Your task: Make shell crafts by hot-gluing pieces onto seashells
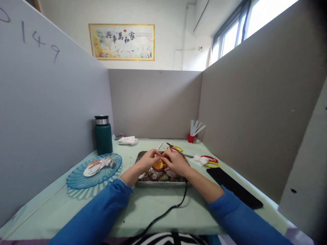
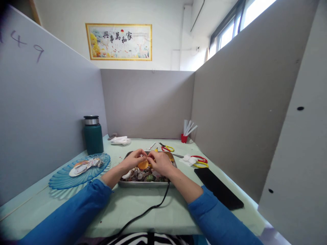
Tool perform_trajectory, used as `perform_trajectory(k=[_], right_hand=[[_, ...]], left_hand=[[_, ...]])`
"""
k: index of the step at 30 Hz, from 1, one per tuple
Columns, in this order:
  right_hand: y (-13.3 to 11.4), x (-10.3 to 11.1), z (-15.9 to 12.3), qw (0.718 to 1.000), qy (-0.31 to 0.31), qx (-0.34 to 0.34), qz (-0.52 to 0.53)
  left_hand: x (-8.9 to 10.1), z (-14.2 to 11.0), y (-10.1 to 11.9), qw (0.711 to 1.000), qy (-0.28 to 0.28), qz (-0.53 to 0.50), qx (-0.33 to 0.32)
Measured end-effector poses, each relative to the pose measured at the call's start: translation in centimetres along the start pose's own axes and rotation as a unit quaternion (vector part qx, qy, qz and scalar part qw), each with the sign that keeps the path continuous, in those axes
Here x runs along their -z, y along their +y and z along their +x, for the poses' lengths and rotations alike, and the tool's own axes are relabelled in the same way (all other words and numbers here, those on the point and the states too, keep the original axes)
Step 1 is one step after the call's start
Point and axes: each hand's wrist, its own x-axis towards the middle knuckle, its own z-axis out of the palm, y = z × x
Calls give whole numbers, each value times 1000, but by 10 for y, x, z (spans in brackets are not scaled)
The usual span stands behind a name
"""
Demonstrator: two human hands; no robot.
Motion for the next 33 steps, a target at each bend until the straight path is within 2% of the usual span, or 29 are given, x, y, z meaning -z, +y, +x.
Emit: perform_trajectory(k=[23, 33], right_hand=[[-1, 1, 0, 1000, 1, -1, -4], [-3, 2, -1, 1000, -3, -1, -2]], left_hand=[[0, -2, 3, 1000, -12, -4, 15], [2, 3, -7, 999, 0, 46, -23]])
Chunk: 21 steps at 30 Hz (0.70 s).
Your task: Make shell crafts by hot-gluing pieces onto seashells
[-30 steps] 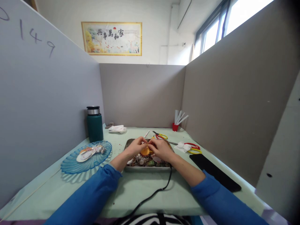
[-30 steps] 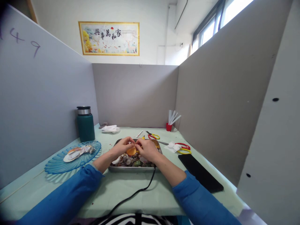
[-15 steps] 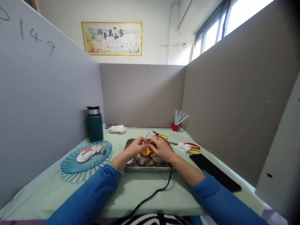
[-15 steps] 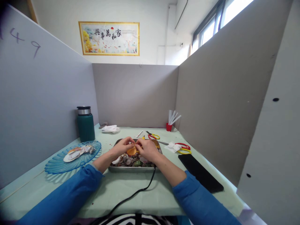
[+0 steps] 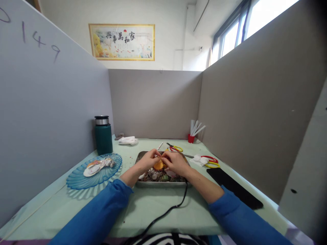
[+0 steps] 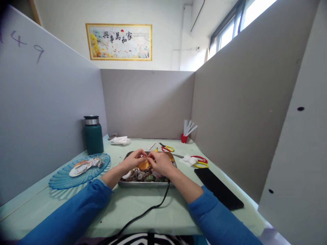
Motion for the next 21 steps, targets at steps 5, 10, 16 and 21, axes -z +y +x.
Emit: perform_trajectory(k=[5, 10, 16, 21], right_hand=[[1, 0, 0, 1000, 0, 2, -7], [3, -1, 0, 1000, 2, 7, -6], [4, -2, 1, 1000, 6, 5, -9], [4, -2, 0, 1000, 9, 11, -11]], left_hand=[[0, 0, 0, 1000, -2, 10, -6], [-1, -2, 5, 1000, 1, -2, 15], [-2, -4, 9, 999, -1, -27, 41], [-3, -3, 8, 998, -4, -37, 48]])
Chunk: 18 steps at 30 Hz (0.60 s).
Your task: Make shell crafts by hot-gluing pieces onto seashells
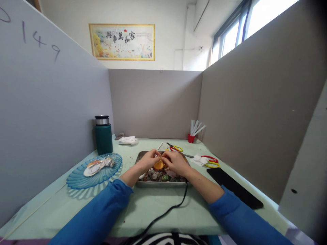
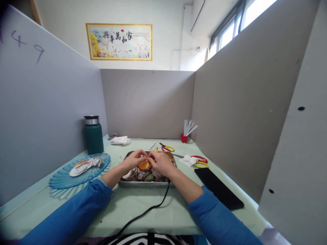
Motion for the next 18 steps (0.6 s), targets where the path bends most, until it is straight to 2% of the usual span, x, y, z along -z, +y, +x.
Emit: perform_trajectory(k=[18], right_hand=[[0, 0, 1, 1000, -4, -7, 2]], left_hand=[[-2, -1, 5, 1000, 4, -6, 28]])
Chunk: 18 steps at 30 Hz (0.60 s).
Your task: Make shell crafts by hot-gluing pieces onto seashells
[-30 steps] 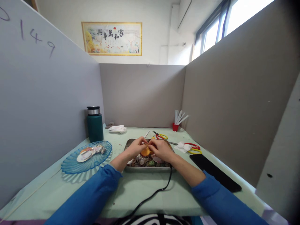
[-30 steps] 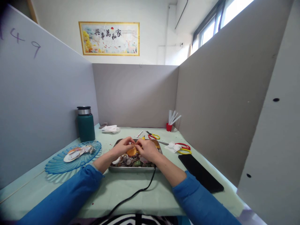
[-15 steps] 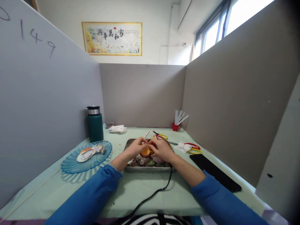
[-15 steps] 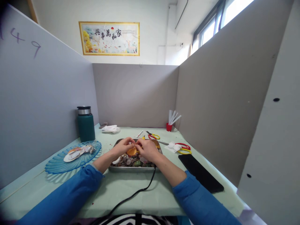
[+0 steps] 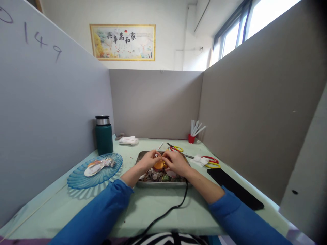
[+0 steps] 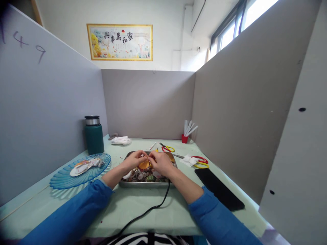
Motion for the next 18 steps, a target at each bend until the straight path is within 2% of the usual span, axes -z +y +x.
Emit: perform_trajectory(k=[18], right_hand=[[1, -1, -1, 1000, -4, 2, -1]], left_hand=[[2, 3, -6, 1000, -3, 2, -9]])
